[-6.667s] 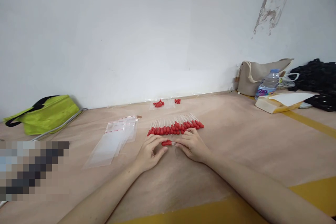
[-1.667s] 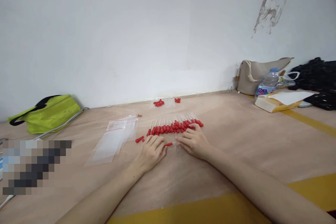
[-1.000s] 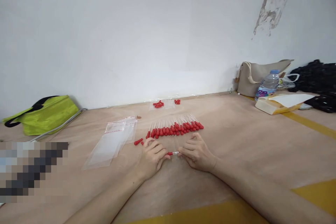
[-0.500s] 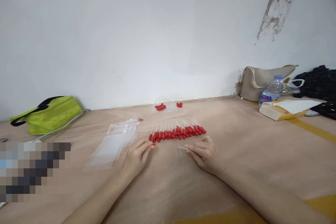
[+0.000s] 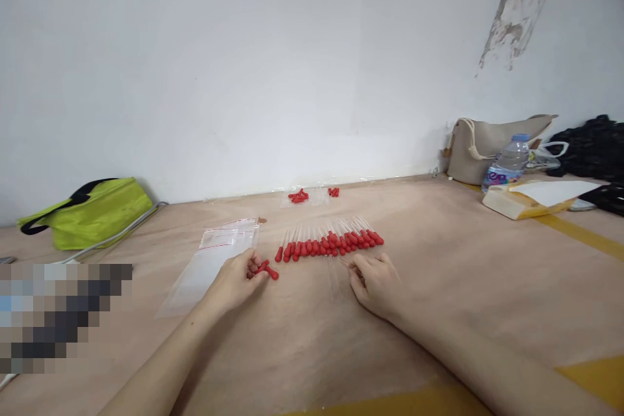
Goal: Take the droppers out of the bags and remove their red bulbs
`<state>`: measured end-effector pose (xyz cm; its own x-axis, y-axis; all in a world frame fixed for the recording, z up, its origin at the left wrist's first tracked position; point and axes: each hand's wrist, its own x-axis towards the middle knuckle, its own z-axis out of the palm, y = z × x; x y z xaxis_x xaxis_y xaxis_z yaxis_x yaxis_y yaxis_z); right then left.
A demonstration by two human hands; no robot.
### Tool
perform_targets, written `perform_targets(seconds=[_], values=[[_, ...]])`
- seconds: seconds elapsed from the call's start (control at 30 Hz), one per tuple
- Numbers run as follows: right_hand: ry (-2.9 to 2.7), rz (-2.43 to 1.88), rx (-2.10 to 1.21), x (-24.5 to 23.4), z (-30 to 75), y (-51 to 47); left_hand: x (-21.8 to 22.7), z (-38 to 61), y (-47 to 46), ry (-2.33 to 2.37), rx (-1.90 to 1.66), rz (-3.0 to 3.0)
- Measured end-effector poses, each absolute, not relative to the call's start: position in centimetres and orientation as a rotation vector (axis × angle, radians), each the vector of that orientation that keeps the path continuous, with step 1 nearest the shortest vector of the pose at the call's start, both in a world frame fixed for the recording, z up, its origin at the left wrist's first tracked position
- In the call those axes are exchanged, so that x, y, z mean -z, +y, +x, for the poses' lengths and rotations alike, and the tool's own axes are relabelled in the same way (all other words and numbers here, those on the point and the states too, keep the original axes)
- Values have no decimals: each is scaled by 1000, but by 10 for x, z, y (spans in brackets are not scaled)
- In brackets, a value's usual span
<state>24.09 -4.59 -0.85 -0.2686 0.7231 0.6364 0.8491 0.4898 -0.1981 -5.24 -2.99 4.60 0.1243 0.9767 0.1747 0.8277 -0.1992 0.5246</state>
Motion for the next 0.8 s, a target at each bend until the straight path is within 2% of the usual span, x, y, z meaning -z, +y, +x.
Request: perform_targets(seconds=[0.37,0.63,0.8], values=[[-2193,-1238,181,-2,231,-55,-47,-58,-27,1809,-556,2144],[-2269,-1206,105,-5,234,-61,-45,-64,-25,1820,-637,2318],[-2284,-1185,85,-5,230,-59,-40,-52,-27,1890,-822,2390]])
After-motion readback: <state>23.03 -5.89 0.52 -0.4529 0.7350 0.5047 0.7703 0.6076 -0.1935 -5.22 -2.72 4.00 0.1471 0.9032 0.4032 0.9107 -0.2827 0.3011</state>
